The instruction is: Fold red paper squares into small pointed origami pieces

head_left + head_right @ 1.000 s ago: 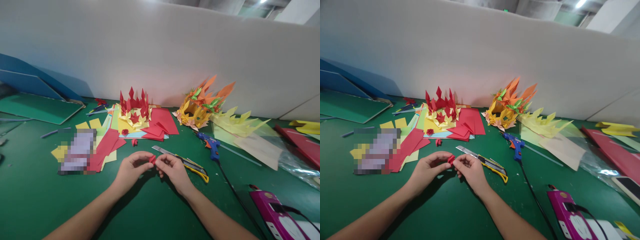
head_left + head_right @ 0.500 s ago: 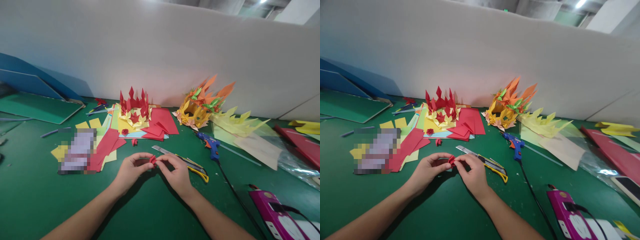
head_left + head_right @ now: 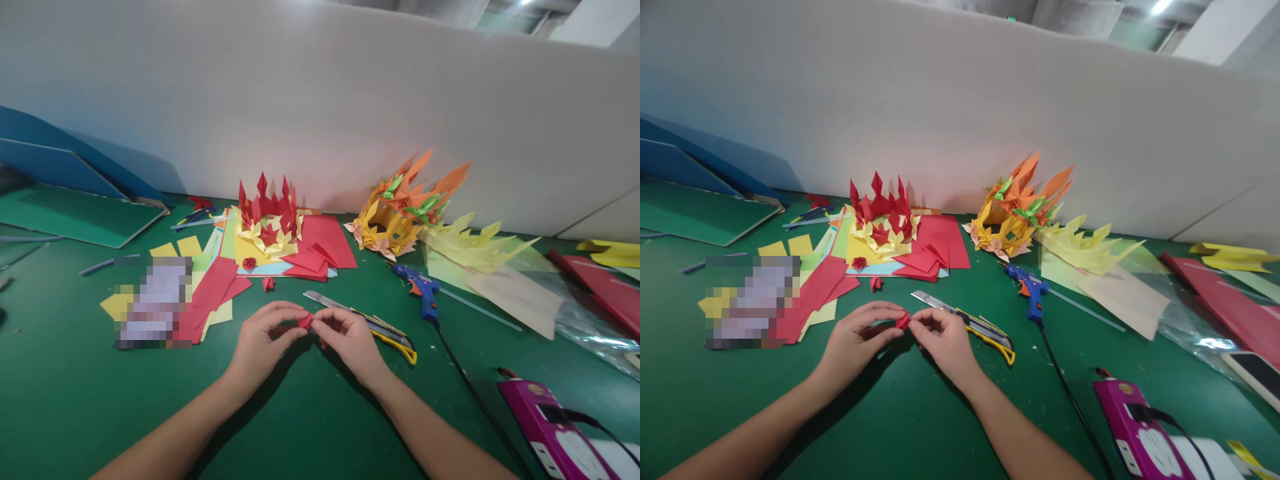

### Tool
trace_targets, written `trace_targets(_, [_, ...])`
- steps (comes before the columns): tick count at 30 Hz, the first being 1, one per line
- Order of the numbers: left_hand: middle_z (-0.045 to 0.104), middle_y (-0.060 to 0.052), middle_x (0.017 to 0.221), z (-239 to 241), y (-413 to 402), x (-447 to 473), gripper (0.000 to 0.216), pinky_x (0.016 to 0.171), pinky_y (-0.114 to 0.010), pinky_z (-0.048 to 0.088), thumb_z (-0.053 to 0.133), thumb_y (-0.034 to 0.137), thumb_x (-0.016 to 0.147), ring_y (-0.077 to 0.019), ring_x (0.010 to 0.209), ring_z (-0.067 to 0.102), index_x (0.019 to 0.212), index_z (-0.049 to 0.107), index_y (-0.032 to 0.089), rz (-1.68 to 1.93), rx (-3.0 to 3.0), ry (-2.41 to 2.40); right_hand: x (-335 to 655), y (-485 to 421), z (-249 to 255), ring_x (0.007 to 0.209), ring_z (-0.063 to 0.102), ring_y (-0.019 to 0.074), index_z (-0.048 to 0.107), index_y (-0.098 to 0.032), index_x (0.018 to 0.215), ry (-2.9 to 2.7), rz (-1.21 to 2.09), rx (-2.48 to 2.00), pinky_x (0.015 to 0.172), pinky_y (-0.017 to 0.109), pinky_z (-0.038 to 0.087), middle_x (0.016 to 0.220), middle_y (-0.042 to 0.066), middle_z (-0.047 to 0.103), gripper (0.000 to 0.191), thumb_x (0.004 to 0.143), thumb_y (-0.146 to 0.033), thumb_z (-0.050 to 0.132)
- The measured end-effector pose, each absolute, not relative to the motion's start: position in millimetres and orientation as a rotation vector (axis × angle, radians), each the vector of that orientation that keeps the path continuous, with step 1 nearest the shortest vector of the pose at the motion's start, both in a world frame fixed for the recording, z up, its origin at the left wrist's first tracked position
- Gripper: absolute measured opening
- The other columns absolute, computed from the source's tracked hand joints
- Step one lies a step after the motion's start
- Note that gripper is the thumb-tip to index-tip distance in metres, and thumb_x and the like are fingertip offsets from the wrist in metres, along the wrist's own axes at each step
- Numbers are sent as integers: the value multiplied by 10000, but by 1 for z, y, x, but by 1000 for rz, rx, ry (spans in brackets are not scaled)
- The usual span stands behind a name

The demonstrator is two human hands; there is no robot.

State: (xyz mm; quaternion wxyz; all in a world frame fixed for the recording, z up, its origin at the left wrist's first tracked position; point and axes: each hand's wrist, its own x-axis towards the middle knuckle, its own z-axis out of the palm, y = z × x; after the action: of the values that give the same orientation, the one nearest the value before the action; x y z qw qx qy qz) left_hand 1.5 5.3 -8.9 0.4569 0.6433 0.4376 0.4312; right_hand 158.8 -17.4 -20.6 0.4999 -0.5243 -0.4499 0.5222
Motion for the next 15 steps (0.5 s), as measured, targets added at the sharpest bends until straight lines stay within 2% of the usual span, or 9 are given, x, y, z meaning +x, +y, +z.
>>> trace_targets(4, [694, -40, 832, -7, 5, 3, 120, 636, -291, 594, 708, 211, 631, -186, 772, 659, 732, 747, 264, 1046, 1596, 1092, 158, -18, -23, 449, 457, 88, 628, -168, 687, -1159, 1199, -1277, 450, 222, 392, 535, -28, 555, 185, 670, -352, 645])
trace_targets(7, [693, -42, 818, -7, 7, 3, 127, 664, -303, 592, 735, 230, 603, -186, 753, 665, 728, 754, 249, 999, 1541, 1089, 160, -20, -25, 505, 497, 108, 621, -168, 699, -1305, 1008, -1295, 496, 235, 416, 594, -2, 587, 146, 731, -308, 598])
trace_targets(12, [675, -68, 985, -10, 11, 0, 202, 646, -306, 581, 726, 305, 622, -151, 660, 656, 796, 760, 207, 903, 1410, 1077, 164, -24, -23, 590, 549, 134, 615, -186, 700, -1606, 604, -1247, 582, 252, 446, 656, 12, 613, 119, 800, -216, 559])
trace_targets(15, [721, -64, 881, -11, 12, -1, 218, 662, -297, 559, 715, 313, 651, -156, 660, 658, 831, 751, 194, 834, 1349, 1083, 167, -24, -21, 588, 559, 141, 616, -189, 723, -1724, 442, -1194, 591, 261, 446, 644, 14, 620, 121, 820, -194, 544])
